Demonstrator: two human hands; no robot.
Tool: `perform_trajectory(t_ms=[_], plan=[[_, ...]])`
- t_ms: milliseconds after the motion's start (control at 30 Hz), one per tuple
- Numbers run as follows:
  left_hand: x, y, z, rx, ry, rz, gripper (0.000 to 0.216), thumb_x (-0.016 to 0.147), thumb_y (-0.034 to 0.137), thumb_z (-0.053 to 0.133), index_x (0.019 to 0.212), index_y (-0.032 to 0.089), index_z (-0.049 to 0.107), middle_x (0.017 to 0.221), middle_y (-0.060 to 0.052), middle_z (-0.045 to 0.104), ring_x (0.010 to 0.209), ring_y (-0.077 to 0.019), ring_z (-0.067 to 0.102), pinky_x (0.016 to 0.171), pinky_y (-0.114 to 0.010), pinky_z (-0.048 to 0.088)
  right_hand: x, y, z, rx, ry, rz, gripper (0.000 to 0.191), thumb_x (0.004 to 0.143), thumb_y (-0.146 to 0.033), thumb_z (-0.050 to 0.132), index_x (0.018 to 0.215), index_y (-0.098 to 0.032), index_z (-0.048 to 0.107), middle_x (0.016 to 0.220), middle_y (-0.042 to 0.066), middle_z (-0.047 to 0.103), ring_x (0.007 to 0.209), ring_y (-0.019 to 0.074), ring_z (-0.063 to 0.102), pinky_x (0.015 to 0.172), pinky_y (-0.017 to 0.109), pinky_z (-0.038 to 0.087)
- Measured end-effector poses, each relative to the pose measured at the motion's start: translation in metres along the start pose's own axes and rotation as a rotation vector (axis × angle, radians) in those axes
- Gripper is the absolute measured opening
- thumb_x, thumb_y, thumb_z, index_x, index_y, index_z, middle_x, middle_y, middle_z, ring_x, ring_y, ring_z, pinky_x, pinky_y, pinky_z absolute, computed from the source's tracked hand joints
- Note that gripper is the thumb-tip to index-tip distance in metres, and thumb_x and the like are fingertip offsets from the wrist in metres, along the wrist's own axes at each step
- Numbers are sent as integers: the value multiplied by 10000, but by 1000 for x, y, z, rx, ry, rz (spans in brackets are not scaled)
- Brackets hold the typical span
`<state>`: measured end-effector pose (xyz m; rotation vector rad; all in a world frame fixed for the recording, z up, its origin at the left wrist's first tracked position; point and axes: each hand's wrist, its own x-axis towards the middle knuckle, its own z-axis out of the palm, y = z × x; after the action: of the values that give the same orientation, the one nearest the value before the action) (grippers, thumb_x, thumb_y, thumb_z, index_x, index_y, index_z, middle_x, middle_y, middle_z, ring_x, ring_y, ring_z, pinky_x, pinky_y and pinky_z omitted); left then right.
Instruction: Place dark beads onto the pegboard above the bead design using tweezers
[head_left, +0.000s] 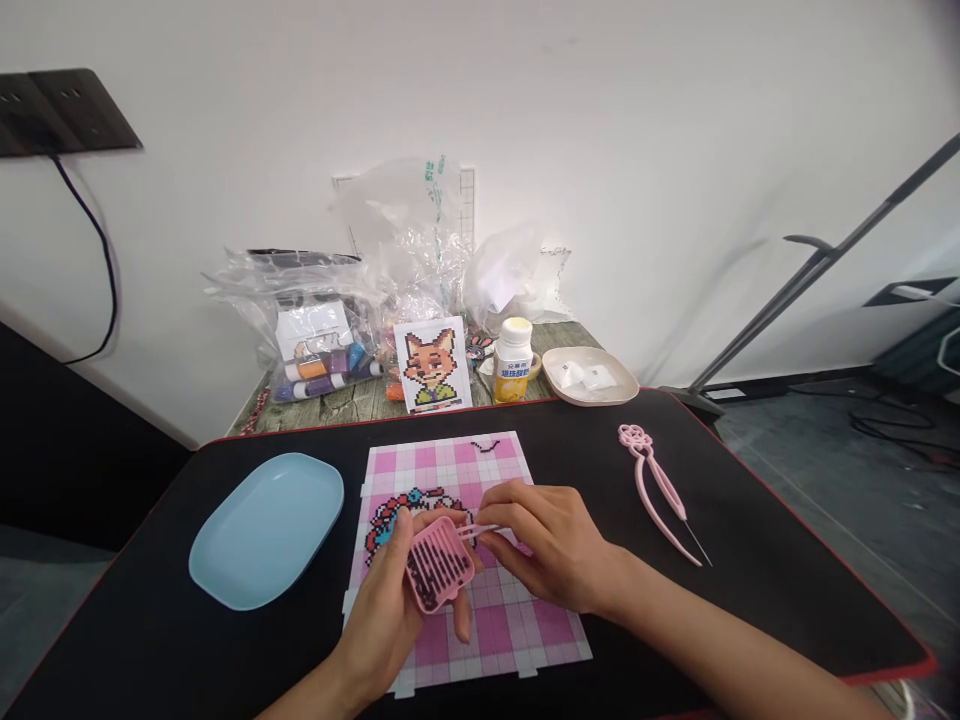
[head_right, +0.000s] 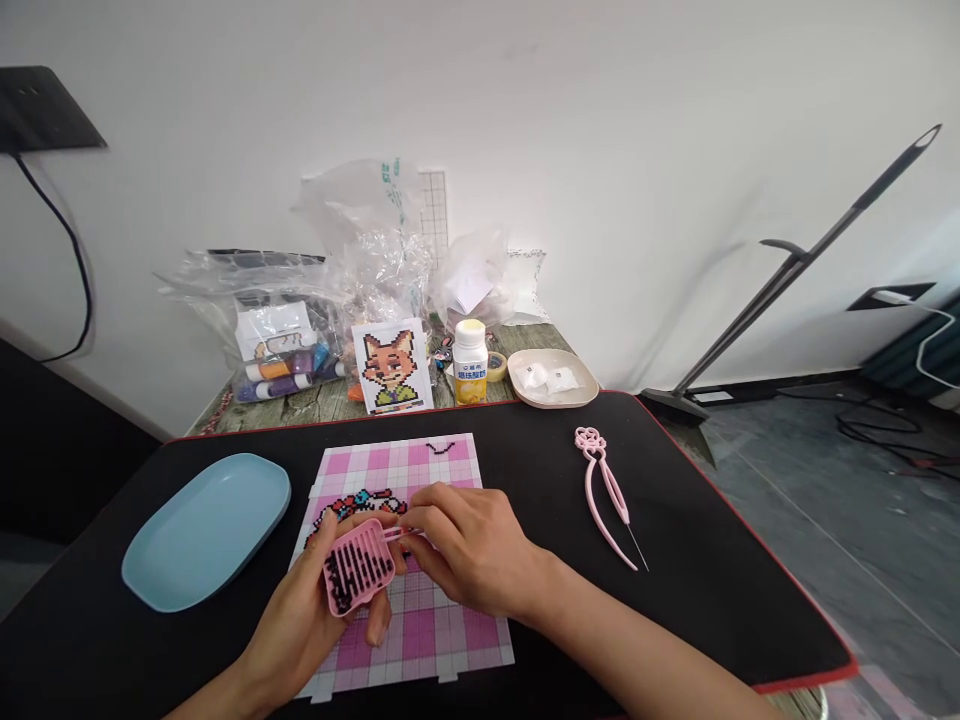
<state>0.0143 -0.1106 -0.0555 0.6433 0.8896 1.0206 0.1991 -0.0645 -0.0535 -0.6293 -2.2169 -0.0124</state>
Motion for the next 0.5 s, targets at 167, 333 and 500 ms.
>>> perform_trajectory(t_ms=[167,333,500], plan=[[0,-1,0,14,-18,34,414,947,494,384,1033,148,593,722,-26,687,401,-170,612,450,-290,464,1,-2,1,42,-33,-35,108,950,-222,465,967,-161,552,842,42,675,713,111,643,580,202,481],[-1,0,0,21,-13,32,430,951,506,361,1014,154,599,746,-33,697,406,-167,611,460,-292,467,0,-1,3,26,-55,-48,102,949,-221,468,972,-165,548,824,31,669,696,106,636,588,201,481],[0,-1,0,10,-1,26,425,938,514,391,1017,151,597,791,-46,706,398,-162,608,472,-293,466,-2,1,4,31,-33,-63,92,946,-222,477,962,-163,545,814,34,664,673,109,624,570,206,477]])
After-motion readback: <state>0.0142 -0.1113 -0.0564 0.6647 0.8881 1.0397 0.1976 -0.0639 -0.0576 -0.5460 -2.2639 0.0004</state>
